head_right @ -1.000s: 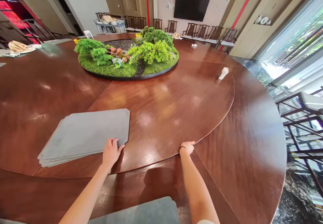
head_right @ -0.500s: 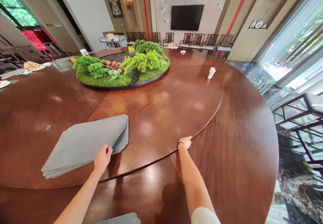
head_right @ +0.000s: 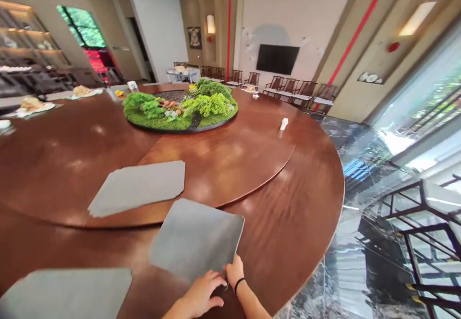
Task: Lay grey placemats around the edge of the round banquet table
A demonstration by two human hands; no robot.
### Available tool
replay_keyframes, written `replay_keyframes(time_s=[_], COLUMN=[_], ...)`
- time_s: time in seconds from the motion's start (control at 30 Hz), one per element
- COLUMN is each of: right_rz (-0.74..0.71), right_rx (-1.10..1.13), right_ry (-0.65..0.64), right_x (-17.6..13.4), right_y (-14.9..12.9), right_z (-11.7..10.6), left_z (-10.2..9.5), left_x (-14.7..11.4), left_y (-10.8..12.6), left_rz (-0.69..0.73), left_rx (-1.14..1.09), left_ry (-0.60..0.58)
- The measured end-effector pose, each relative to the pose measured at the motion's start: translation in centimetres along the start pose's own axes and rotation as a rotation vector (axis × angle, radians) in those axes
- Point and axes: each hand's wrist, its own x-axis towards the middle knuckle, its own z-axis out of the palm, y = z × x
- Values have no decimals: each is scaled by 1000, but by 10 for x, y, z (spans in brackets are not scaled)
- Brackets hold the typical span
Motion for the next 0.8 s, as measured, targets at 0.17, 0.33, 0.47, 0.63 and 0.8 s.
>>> replay_keyframes(time_s=[0.17, 0.33, 0.47, 0.63, 0.8], right_rz=[-12, -106, -124, -199, -427], right_rx=[-526, -805, -899, -991, -1083], right_ry=[297, 319, 187, 80, 175], right_x=[-34, -8, 18, 30, 32], right_y=[53, 76, 69, 62, 74], right_z=[-127, -223, -251, -255, -270], left_z=[105, 178, 197, 209, 219], left_x=[-40, -64, -61, -51, -41], left_y=[-20, -31, -17, -9, -8], left_rz=[-380, -863, -986, -944, -1022], left_rx=[-40, 0, 59, 144, 200], left_ry=[239, 617, 786, 788, 849])
